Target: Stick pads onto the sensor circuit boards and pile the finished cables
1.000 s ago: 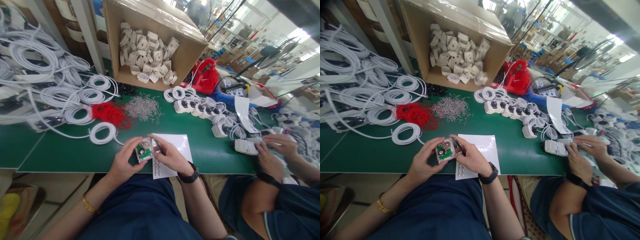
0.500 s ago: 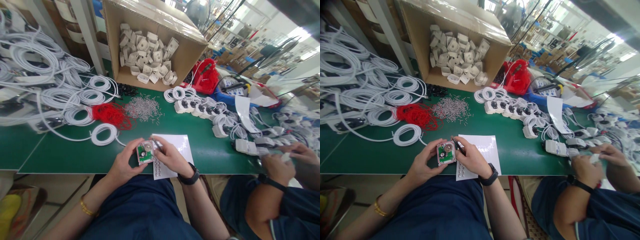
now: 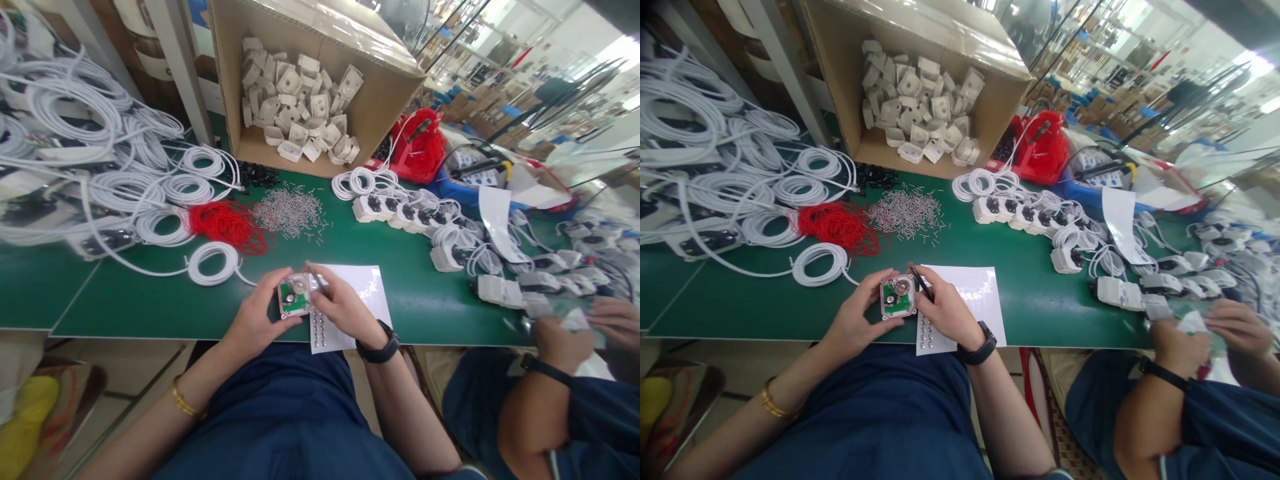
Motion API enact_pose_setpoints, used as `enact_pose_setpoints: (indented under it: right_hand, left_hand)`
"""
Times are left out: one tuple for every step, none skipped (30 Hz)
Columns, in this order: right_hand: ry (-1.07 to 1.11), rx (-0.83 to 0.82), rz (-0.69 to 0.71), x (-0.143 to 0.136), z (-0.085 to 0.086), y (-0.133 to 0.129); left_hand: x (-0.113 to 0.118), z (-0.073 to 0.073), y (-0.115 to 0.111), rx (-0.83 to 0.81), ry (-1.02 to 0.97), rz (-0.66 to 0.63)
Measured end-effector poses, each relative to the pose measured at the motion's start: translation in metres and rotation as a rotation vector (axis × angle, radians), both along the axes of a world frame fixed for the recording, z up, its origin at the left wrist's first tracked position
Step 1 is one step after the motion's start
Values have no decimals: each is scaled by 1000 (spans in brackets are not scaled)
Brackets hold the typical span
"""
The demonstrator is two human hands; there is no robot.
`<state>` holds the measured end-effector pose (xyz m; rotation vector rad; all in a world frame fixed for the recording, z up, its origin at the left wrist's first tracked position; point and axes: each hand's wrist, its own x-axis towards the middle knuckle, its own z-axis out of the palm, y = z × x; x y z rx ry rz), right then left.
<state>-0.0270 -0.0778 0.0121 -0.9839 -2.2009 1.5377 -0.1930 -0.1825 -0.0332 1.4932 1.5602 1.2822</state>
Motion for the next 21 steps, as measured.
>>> enact_pose_setpoints:
  right_hand:
    - [9,1,-2,0,0,1]
    - [18,-2,-2,-1,0,1]
    - [25,-11,1,-1,0,2]
    - [31,-21,4,-2,0,2]
    - [37,-29,5,-2,0,2]
    - [44,-34,6,-2,0,3]
    - [52,-36,4,-3,0,3]
    - [57,-37,2,-3,-1,2]
    - [57,-36,-1,-3,-1,2]
    - [54,-34,-2,-3,-1,2]
    - [49,-31,-5,-3,-1,2]
    - [45,-24,-6,-3,-1,2]
    - [43,-13,-6,-3,0,2]
    - [42,3,-7,-3,0,2]
    - [41,21,-8,-3,1,2]
    - [38,37,-9,-3,1,2]
    - [35,54,-12,-3,2,2]
    - [32,67,-13,-4,3,3]
    - [29,80,-17,-4,4,3]
    - [22,94,-18,-5,5,3]
    - [5,110,-24,-6,7,3]
  left_hand:
    - [1,0,1,4,-7,5]
    - [1,1,1,9,-16,6]
    - [2,2,1,15,-23,8]
    - [2,2,2,20,-27,8]
    - [2,3,2,23,-27,8]
    - [2,3,2,27,-24,8]
    - [2,4,2,32,-17,5]
    - [1,5,2,39,-8,1]
    - [1,6,2,49,6,-4]
    - [0,6,2,58,26,-9]
    - [-1,7,2,67,52,-15]
    - [-1,7,2,78,85,-19]
    - [-2,7,2,86,122,-19]
    - [-3,7,2,91,161,-20]
    - [-3,7,3,97,200,-18]
    - [-4,6,3,102,235,-13]
    - [-4,5,4,108,266,-8]
    - [-4,4,4,113,291,-4]
    - [-3,3,5,116,309,-3]
    - [-3,1,5,119,320,0]
    - [-3,0,6,122,322,11]
